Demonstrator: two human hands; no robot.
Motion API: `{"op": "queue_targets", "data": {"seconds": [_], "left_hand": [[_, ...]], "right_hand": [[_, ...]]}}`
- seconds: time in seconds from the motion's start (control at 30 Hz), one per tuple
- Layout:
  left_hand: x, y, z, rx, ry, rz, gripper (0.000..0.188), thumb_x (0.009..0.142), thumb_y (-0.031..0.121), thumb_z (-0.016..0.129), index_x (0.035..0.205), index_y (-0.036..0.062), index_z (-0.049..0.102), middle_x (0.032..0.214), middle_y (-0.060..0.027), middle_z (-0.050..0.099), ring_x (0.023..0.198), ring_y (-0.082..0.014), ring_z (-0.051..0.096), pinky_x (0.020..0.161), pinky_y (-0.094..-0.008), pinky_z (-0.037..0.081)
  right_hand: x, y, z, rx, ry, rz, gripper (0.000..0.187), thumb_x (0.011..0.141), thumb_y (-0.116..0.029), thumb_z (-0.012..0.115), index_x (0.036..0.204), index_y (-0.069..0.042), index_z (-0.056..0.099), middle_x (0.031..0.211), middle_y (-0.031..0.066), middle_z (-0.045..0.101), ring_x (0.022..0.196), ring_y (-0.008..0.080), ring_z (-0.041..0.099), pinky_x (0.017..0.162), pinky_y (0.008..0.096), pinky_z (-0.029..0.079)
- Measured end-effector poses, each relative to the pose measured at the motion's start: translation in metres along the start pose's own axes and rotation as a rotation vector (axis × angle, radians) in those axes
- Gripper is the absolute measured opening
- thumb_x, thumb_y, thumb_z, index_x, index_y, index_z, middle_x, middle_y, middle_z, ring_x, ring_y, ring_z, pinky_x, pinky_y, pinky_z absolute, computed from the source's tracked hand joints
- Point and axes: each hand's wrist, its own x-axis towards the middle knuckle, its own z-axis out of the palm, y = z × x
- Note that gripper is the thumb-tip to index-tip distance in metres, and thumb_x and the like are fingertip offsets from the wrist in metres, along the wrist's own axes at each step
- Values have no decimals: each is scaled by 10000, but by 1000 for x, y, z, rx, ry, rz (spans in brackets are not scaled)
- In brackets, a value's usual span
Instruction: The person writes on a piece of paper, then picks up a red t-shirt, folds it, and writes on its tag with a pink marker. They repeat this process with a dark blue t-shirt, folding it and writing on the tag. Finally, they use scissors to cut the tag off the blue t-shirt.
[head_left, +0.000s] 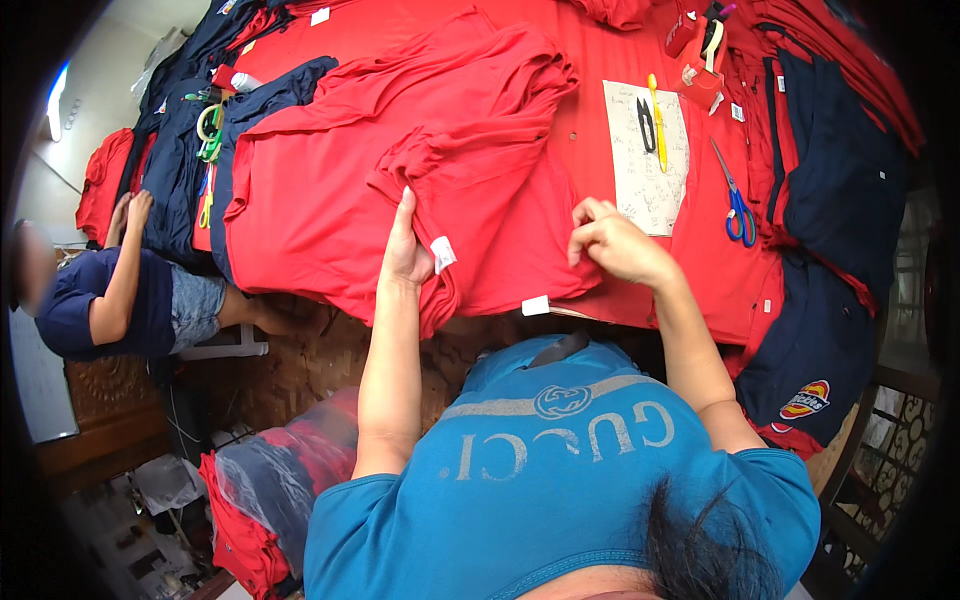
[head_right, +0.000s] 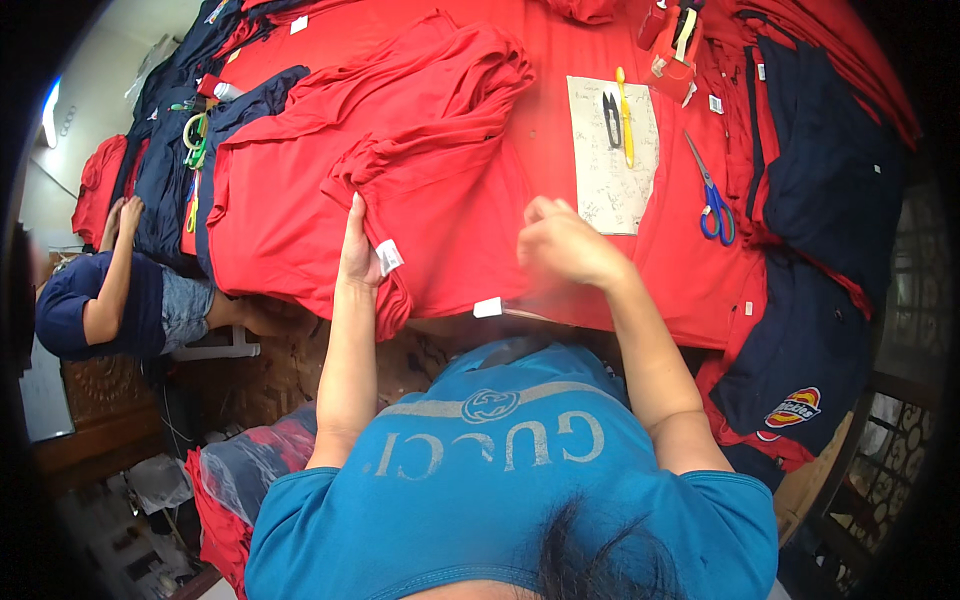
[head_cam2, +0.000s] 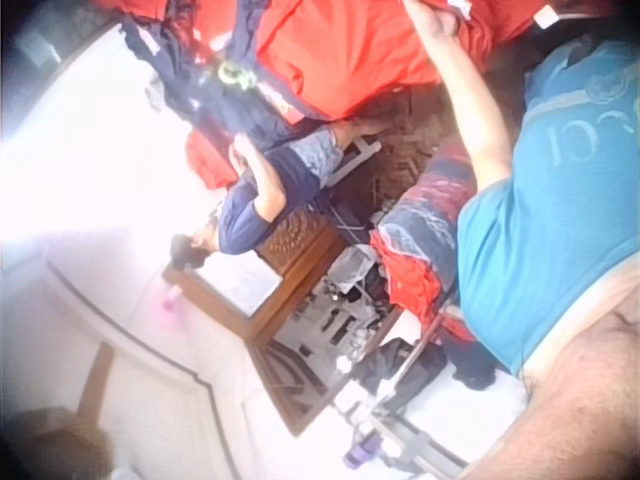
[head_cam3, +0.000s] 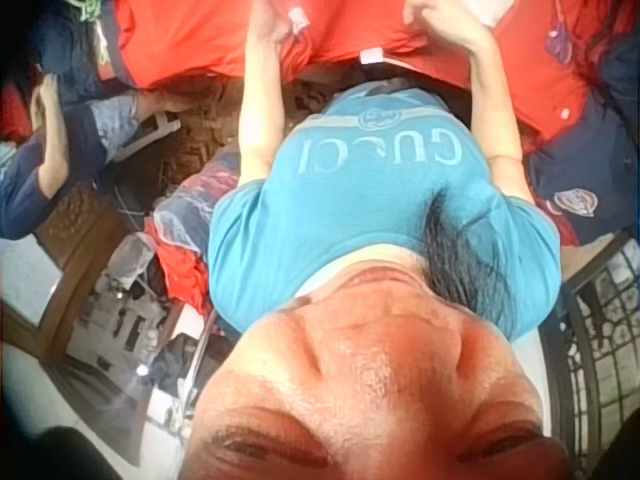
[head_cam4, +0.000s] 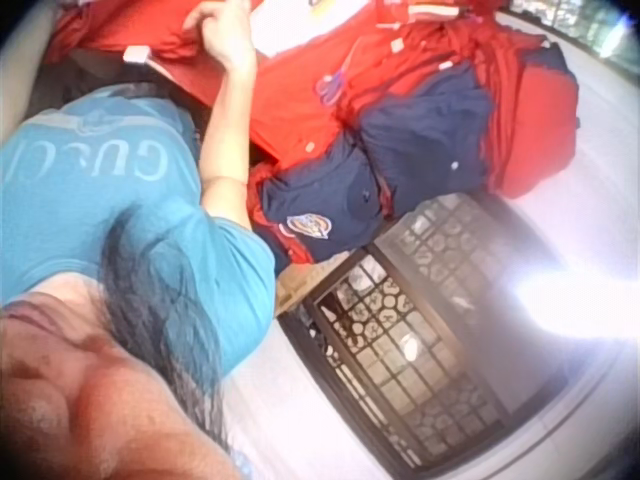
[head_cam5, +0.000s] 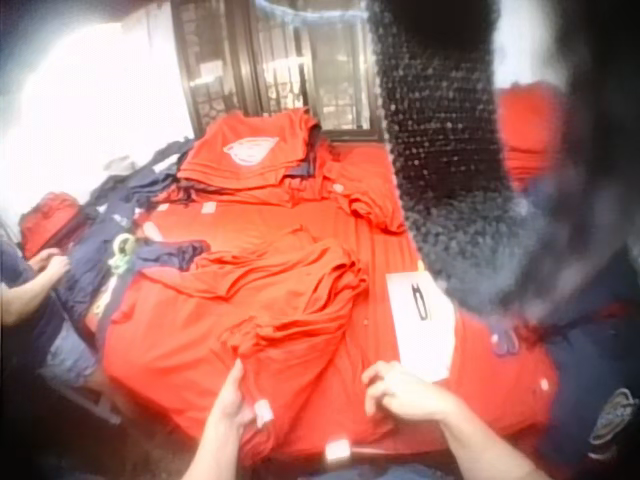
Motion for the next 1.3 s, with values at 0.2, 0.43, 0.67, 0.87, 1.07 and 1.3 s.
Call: {"op": "queue_targets", "data": {"seconds": [0.2, 0.43, 0.67, 0.87, 1.07, 1.3], "left_hand": [[1, -3, -1, 13, -30, -9, 570, 977, 368, 535, 1401, 8, 410, 1399, -168, 495, 1265, -302, 510, 1090, -463, 403], [2, -2, 2, 23, 30, 39, 535, 1000, 380, 477, 1386, 13, 424, 1371, -176, 513, 1232, -309, 536, 1053, -467, 441], [0, 4, 20, 301, 110, 188, 465, 980, 320, 511, 1332, 20, 469, 1280, -156, 575, 1130, -272, 596, 952, -424, 503], [-45, 14, 131, 1668, -420, 290, 814, 798, 452, 704, 1394, -26, 423, 1257, -270, 571, 1255, -380, 499, 1068, -408, 387], [-75, 23, 14, 1554, 37, 71, 613, 933, 464, 541, 1376, 42, 507, 1406, -165, 507, 1379, -327, 375, 1160, -465, 219], [-91, -23, 2, 1843, 625, 1016, 1090, 640, 408, 849, 1502, 73, 271, 1528, -184, 300, 1420, -338, 287, 1129, -580, 215]], "right_hand": [[44, -28, -3, 236, 331, -208, 295, 797, 18, 529, 1061, -37, 647, 1250, 128, 529, 1161, 265, 505, 961, 341, 438], [61, -46, 18, -158, 157, -232, 378, 794, -86, 639, 1167, -51, 593, 1074, 144, 534, 1047, 330, 503, 919, 403, 422], [-4, -53, -30, 353, -249, -15, 425, 807, -295, 707, 1145, -39, 666, 1056, 107, 592, 973, 230, 559, 848, 347, 454], [16, 63, 175, 1913, -161, 307, 674, 920, -448, 620, 1402, -21, 420, 1390, 121, 470, 1128, 187, 565, 859, 314, 511], [30, -97, 105, 1630, 131, 356, 518, 967, -415, 562, 1354, -80, 485, 1359, 57, 531, 1271, 195, 456, 1095, 404, 325], [118, -154, 61, 1535, 217, 83, 354, 972, -266, 567, 1248, -44, 571, 1265, 54, 602, 1192, 169, 534, 1064, 357, 378]]}}
